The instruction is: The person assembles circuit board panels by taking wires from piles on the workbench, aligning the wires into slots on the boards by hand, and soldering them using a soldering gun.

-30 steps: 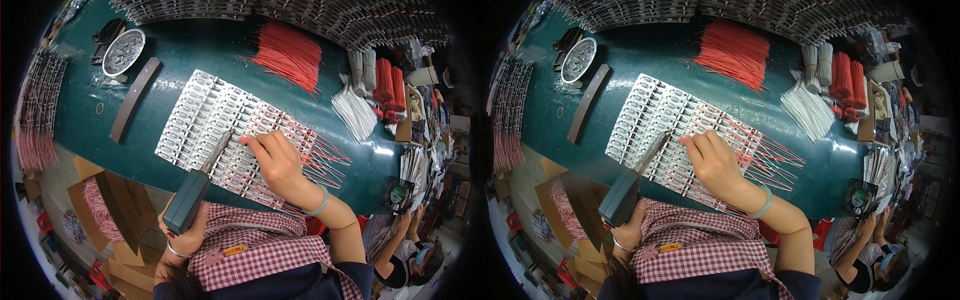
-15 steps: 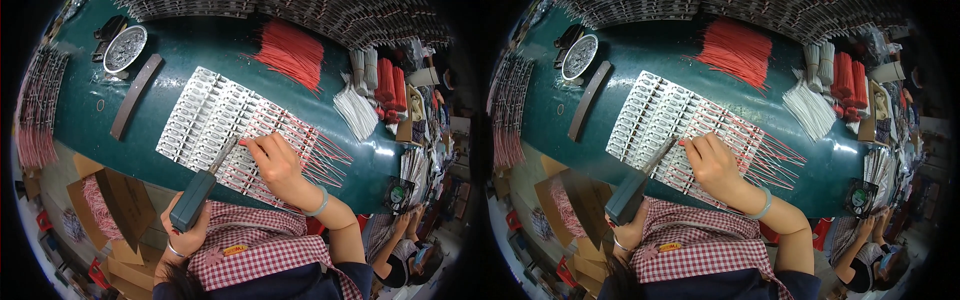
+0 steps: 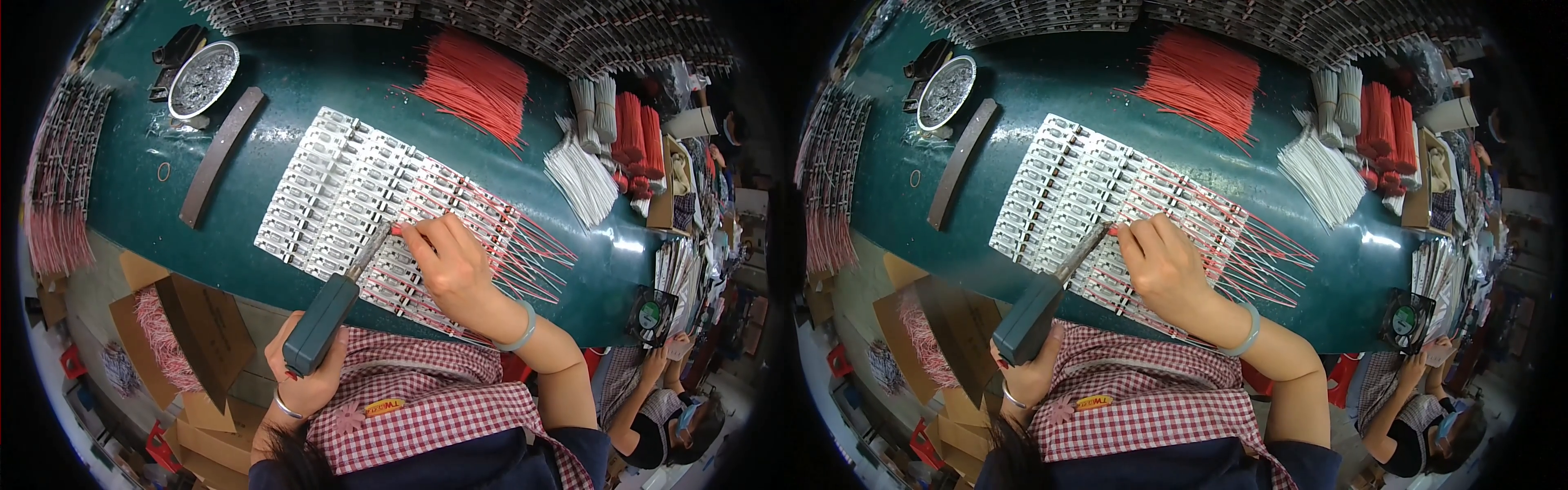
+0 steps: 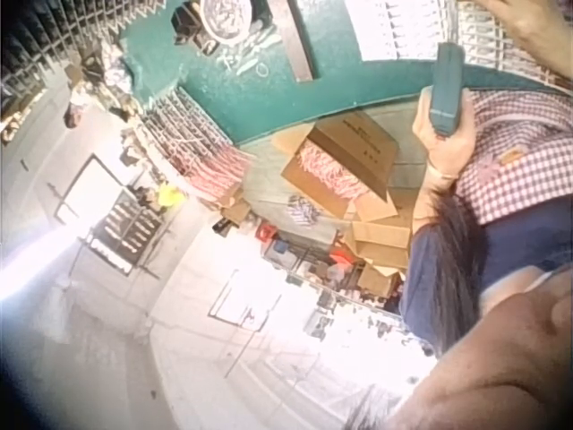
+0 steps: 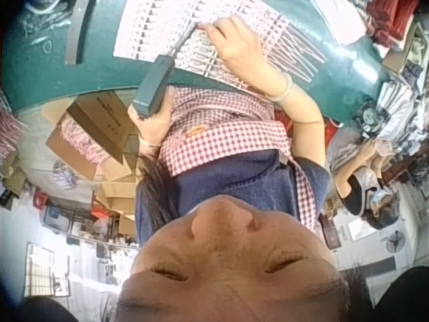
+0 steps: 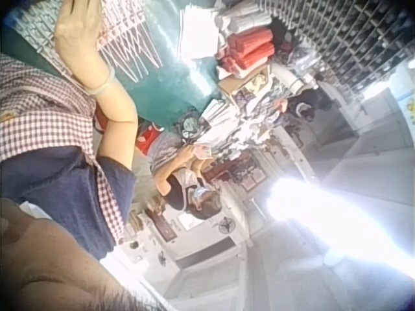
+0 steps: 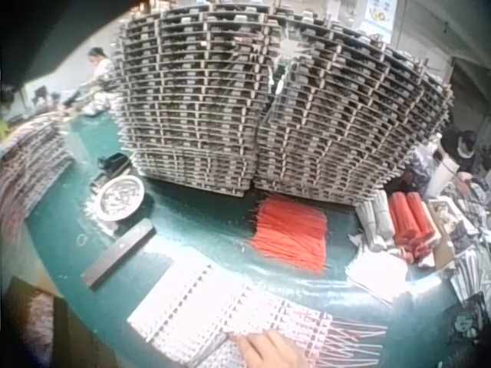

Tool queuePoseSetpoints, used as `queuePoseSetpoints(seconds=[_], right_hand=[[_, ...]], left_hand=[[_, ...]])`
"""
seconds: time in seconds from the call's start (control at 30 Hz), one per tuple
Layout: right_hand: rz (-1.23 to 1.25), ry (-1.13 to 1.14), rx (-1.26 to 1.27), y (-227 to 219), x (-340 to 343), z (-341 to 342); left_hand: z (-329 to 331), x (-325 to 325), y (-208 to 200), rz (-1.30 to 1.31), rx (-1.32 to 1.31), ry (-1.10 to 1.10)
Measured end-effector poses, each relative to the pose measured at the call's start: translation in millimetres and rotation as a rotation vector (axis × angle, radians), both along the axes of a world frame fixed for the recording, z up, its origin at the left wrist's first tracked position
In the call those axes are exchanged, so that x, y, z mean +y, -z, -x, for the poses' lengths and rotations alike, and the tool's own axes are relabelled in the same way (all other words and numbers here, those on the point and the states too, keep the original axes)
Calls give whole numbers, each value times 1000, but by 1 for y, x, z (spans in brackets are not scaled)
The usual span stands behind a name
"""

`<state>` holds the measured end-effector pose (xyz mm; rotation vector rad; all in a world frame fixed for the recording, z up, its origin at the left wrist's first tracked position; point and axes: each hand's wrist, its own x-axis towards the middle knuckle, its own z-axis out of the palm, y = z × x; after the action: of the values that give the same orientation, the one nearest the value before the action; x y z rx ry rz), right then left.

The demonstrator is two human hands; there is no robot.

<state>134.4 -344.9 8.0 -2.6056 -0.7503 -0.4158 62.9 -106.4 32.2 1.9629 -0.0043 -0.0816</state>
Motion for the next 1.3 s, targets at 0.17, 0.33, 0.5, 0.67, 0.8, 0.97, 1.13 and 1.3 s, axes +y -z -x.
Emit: queuePoseSetpoints(seconds=[0.17,0.33,0.5,0.67,0.8,0.97,1.13,1.3], right_hand=[[3,10,2,0,1,1],[17,24,-3,2,1,2],[-9,18,-48,1,2,4],[-50,10,-57,1,6,12],[-31,10,-36,2,7,12],[-10,12,-26,2,7,12],[6,15,-18,2,7,12],[10,13,-22,3,8,12]], left_hand=[[8,2,2,22,-28,-90],[10,6,-1,40,-7,-91],[16,9,1,41,8,-97],[16,9,1,36,-11,-86],[17,9,1,22,-4,-64],[14,7,1,26,-30,-20],[12,5,4,-3,-29,-11],[12,6,6,-3,-34,-4]])
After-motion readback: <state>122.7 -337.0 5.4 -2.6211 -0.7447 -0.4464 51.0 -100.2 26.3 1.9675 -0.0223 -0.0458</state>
